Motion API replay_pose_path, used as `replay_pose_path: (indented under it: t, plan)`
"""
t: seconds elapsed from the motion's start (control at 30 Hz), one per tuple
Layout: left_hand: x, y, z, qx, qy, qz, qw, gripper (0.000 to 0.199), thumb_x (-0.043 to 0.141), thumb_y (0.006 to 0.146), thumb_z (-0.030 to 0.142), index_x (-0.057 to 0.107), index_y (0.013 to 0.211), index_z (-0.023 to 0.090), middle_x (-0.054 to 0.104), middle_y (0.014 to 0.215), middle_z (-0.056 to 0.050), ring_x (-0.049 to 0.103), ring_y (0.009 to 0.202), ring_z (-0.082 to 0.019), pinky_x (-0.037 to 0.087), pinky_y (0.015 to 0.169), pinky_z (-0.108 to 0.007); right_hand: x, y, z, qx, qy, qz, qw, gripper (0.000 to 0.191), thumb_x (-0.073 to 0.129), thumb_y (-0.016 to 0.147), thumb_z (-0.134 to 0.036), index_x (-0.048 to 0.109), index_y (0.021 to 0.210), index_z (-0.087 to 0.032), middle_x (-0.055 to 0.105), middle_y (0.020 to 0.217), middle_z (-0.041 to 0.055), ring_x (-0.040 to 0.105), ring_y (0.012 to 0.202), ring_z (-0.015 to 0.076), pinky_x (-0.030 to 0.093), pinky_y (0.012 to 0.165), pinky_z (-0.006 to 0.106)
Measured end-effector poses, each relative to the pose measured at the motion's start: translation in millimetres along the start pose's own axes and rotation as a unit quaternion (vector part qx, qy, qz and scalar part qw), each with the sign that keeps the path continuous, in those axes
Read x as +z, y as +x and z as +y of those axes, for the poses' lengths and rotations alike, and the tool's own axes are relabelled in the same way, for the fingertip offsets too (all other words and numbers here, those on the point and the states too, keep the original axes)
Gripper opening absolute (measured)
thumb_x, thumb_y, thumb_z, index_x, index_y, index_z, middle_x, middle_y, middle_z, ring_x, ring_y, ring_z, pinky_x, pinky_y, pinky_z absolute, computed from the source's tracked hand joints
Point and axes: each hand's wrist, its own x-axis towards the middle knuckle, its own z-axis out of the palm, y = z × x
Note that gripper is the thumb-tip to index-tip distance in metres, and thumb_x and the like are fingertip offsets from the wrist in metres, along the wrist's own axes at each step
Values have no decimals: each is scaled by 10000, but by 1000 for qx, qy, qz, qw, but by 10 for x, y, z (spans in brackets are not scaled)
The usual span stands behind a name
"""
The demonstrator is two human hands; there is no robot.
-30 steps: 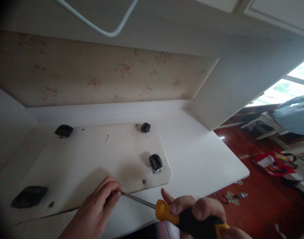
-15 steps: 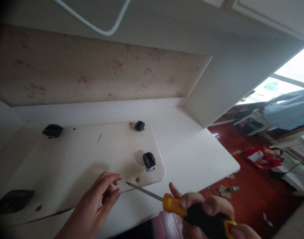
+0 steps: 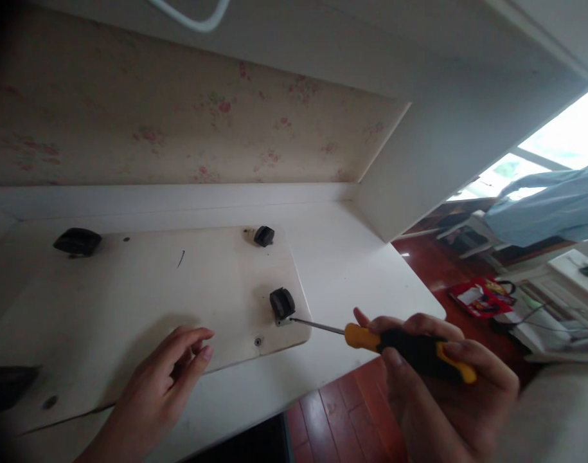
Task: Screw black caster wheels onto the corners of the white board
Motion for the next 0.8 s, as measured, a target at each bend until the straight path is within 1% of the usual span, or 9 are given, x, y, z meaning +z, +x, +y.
replay_pose_path:
  t: [0.1,0.17,0.27,0.37,0.47,0.53,0.63,0.7,0.8]
  plan:
    - [0,2,6,15,6,-8,1000,150,519,985,346,609,1068,260,640,884,12,613,639,-107,522,589,-197,43,50,12,-35,-25,-79,996,560,765,641,4,560,1073,-287,662,1062,19,715,885,239,629,803,482]
    - [5,7,29,41,20,-10,999,128,518,987,317,610,1052,256,657,915,1,633,678,-116,532,616,-204,53,71,30,-37,-27,-87,995,540,748,670,5,556,1084,-282,658,1064,20,718,884,231,638,777,448]
    - [34,6,104,118,68,7,991,95,537,976,262,614,1028,244,683,953,-22,670,828,-162,550,762,-268,75,84,52,-36,-23,-88,995,535,744,671,10,553,1080,-278,655,1070,24,719,890,229,639,785,445]
    - [109,-5,218,207,125,6,970,86,561,953,206,617,1014,227,710,966,-32,667,895,-207,524,861,-361,98,94,65,-32,-22,-101,994,517,746,675,1,554,1060,-286,649,1066,14,717,906,227,638,786,447]
    - [236,8,342,267,181,-23,946,129,597,928,207,627,1054,207,732,1103,-51,659,994,-258,501,887,-421,111,107,69,-25,-27,-120,992,519,745,687,-8,556,1069,-303,646,1053,4,716,901,226,640,738,427]
    - [345,42,412,279,221,-46,933,158,620,912,201,633,1070,198,712,1219,-59,639,1071,-282,487,906,-442,120,115,63,-22,-30,-125,991,521,744,692,-10,559,1077,-309,647,1050,4,718,879,228,640,722,439]
    - [525,112,467,272,275,-71,920,207,638,898,170,631,1104,192,666,1325,-60,604,1135,-279,469,935,-455,142,124,42,-25,-34,-133,990,515,747,702,-20,561,1082,-314,640,1063,4,716,869,222,641,759,477]
    - [640,150,464,270,300,-62,913,229,630,918,196,622,1147,198,649,1352,-58,580,1161,-266,456,945,-454,158,128,22,-22,-42,-143,989,505,740,720,-24,561,1086,-322,625,1077,0,712,879,210,639,794,476]
    - [769,185,429,272,334,-47,901,232,618,939,238,620,1169,206,655,1334,-50,570,1127,-244,450,921,-435,168,127,0,-10,-46,-152,987,488,716,752,-13,559,1084,-335,599,1101,-1,704,913,203,634,831,454]
